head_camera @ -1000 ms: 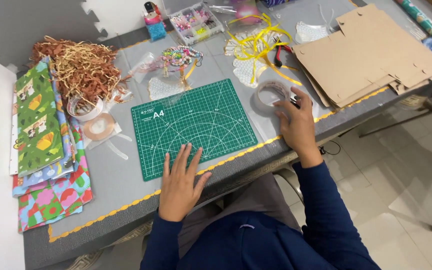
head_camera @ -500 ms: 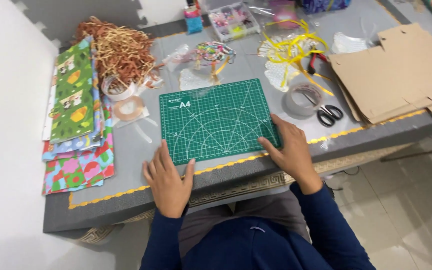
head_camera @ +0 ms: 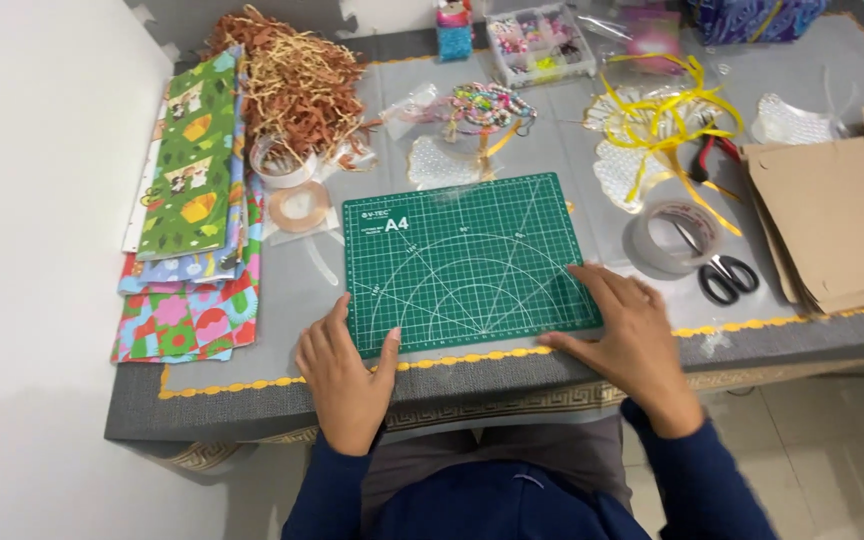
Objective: Wrapping a small box with decorative paper and tying a yellow ribbon around it.
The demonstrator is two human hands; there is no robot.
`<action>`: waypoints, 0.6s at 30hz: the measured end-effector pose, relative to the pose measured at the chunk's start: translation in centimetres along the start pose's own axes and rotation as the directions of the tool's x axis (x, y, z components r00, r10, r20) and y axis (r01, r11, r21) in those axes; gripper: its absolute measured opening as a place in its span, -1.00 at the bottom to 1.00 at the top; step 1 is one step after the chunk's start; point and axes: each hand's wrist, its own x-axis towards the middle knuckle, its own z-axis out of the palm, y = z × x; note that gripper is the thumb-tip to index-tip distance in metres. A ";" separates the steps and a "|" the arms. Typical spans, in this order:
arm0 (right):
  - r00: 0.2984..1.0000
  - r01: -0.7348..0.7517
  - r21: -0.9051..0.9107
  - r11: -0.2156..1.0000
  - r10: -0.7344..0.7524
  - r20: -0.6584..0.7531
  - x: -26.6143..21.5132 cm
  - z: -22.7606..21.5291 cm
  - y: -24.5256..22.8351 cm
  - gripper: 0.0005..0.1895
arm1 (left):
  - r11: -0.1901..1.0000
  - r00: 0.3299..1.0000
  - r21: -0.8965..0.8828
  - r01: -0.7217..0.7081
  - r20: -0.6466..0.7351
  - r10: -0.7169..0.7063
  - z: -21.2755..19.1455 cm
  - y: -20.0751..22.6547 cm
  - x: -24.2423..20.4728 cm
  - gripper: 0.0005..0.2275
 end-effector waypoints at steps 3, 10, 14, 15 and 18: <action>0.986 0.164 -0.114 0.980 -0.160 0.039 4.3 -0.9 1.0 -0.05 | 0.990 0.993 0.075 -0.117 0.020 0.116 -1.3 -0.3 1.8 -0.39; 0.989 0.052 0.043 0.998 -0.057 0.137 20.2 4.6 -2.5 -0.25 | 0.789 0.621 -0.027 -0.614 0.600 0.504 -0.7 0.6 11.6 -0.40; 0.999 -0.034 -0.143 0.989 0.038 0.023 24.6 9.0 -3.4 -0.13 | 0.716 0.539 -0.144 -0.683 0.563 0.627 4.9 0.3 15.8 -0.73; 0.996 -0.070 -0.139 0.988 0.077 0.049 25.1 9.9 -3.3 -0.07 | 0.690 0.545 -0.189 -0.699 0.484 0.685 5.7 0.3 16.0 -0.82; 0.983 -0.125 -0.064 0.990 0.132 0.127 26.1 11.3 -3.1 -0.05 | 0.674 0.559 -0.290 -0.679 0.391 0.731 7.1 0.1 15.6 -0.85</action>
